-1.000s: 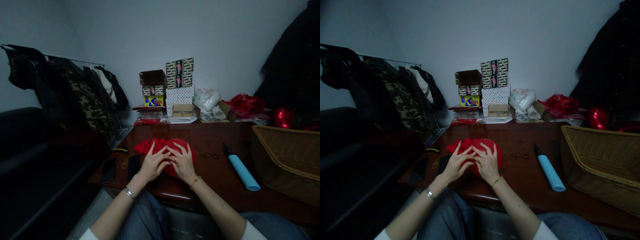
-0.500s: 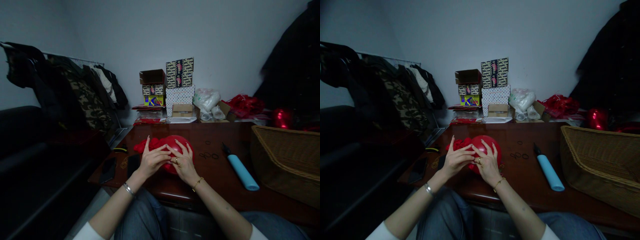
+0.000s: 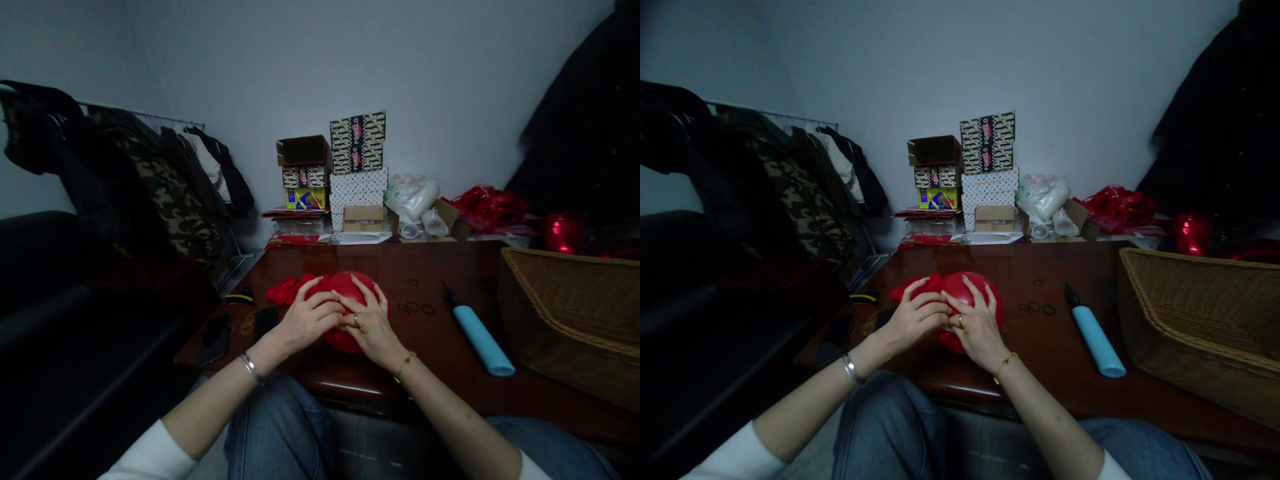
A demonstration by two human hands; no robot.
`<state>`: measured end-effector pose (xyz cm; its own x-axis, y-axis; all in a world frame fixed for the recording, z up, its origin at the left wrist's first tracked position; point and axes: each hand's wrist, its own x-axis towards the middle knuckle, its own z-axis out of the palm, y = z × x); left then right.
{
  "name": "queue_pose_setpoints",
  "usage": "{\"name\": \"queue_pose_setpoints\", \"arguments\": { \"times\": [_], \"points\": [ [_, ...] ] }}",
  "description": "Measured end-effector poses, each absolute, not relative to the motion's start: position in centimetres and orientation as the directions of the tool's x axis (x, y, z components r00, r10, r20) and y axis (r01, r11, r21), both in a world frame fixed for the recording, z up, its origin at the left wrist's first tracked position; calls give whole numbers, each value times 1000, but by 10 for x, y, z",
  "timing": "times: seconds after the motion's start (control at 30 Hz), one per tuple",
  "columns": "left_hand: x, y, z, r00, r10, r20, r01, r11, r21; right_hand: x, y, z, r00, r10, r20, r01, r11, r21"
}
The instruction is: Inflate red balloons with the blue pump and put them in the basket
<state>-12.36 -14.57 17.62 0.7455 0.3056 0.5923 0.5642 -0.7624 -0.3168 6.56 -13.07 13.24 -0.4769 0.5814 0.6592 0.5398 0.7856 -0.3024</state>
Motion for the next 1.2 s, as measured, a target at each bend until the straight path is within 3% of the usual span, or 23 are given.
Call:
{"name": "queue_pose_setpoints", "arguments": {
  "times": [0.23,0.77,0.87,1.07,1.2],
  "points": [
    [-130,-147,171,748,289,597,549,-775,-312,66,-133,136,-505,577,643,509,800,-318],
    [-118,-158,201,833,409,372,528,-787,-318,66,-138,137,-525,570,631,517,803,-295],
    [-118,-163,206,829,433,354,531,-809,-254,69,-138,136,-539,578,613,503,804,-317],
    [-120,-170,204,747,540,389,573,-818,35,72,-137,136,-532,576,621,478,810,-341],
    [-122,-166,197,709,592,384,625,-779,47,73,-136,133,-532,581,616,469,808,-357]
  ]
}}
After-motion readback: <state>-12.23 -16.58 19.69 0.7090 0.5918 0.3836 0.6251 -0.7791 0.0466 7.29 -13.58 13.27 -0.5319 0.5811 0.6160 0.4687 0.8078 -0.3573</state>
